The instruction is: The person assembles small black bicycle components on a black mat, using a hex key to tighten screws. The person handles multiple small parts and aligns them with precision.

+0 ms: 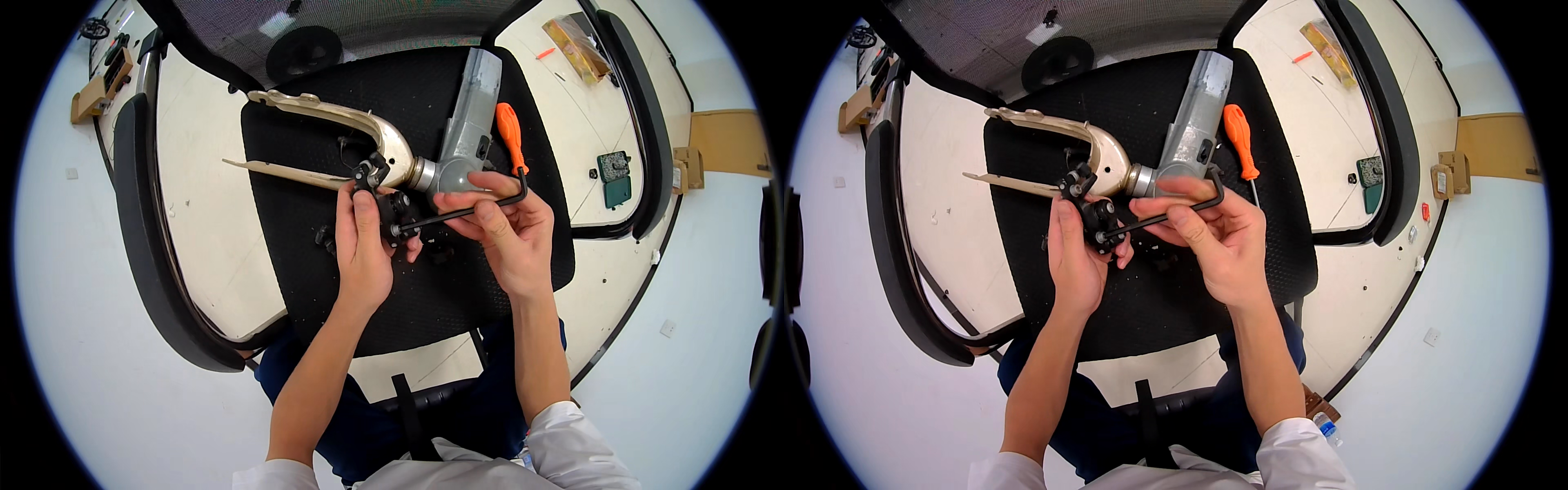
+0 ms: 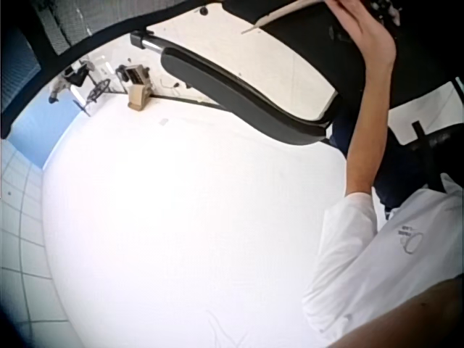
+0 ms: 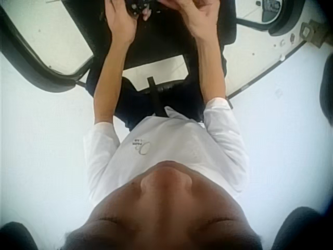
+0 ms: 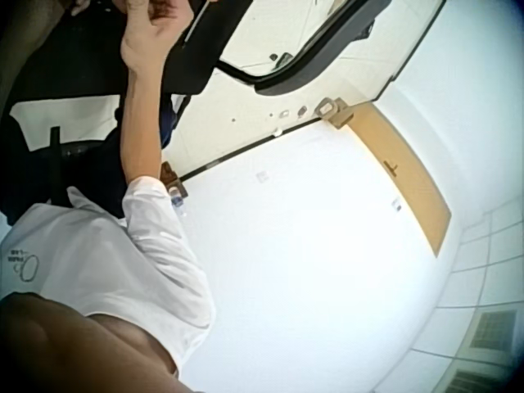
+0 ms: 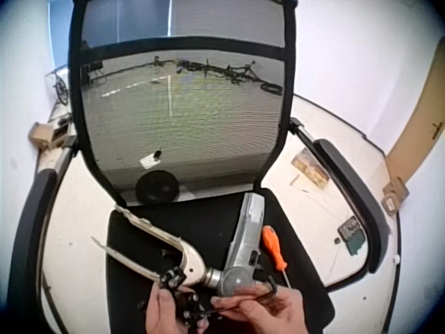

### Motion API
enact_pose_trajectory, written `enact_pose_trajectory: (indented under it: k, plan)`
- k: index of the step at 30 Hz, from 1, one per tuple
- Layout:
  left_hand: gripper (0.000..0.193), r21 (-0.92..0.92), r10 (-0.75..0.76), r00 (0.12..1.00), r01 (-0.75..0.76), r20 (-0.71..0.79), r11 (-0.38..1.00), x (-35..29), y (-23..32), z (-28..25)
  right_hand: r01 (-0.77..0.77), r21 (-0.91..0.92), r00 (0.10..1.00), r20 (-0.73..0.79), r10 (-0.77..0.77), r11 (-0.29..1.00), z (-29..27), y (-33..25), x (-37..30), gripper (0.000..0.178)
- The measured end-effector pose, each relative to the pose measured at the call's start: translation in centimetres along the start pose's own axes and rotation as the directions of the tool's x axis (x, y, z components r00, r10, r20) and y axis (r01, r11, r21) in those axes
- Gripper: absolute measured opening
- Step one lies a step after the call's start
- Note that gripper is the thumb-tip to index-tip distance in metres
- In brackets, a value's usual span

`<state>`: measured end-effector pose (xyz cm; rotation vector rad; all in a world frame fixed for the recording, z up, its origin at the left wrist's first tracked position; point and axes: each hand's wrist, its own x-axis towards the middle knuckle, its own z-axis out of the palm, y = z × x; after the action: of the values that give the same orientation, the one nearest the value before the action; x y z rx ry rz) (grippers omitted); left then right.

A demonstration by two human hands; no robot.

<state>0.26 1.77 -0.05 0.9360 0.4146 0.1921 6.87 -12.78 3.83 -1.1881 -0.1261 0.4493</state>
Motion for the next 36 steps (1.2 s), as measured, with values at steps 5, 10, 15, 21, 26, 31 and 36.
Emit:
enact_pose_trajectory:
  k: [5, 10, 15, 21, 26, 31, 36]
  plan:
    - [0.036, 0.094, 0.104, 0.993, -0.099, -0.056, 0.991, -0.1, -0.8, 0.2, -0.044, -0.048, 0.993, -0.115, 0.038, 0.998, 0.7, 0.4, 0.4, 0.017]
    - [0.037, 0.201, 0.274, 0.961, -0.262, -0.03, 0.944, -0.3, -1.3, -0.2, -0.123, -0.233, 0.984, -0.152, 0.088, 0.965, 0.7, 1.6, 0.0, 0.013]
    - [0.035, 0.138, 0.16, 0.985, -0.15, -0.066, 0.979, -0.1, -0.6, -0.2, -0.036, -0.173, 0.999, -0.041, 0.03, 0.984, 0.5, 1.4, -0.1, 0.011]
    - [0.037, 0.059, -0.178, 0.982, 0.174, 0.063, 0.983, 0.4, 1.2, -0.3, 0.14, -0.272, 0.985, 0.14, -0.104, 0.952, -0.5, 0.7, 0.0, 0.009]
    - [0.021, 0.126, -0.135, 0.99, 0.128, 0.048, 0.984, 0.0, 1.6, 0.1, 0.043, -0.318, 0.996, 0.084, -0.017, 0.947, -0.2, -0.1, 0.3, 0.017]
    - [0.042, 0.035, -0.059, 0.998, 0.059, -0.021, 0.998, 0.3, 1.2, -0.4, -0.153, -0.127, 0.987, -0.062, 0.146, 0.98, -1.3, -1.0, 0.7, 0.035]
    - [0.046, 0.44, 0.228, 0.97, -0.241, 0.084, 0.865, 0.4, 0.3, -1.5, -0.263, 0.069, 0.959, -0.091, 0.268, 0.962, -2.4, -1.4, 1.1, 0.047]
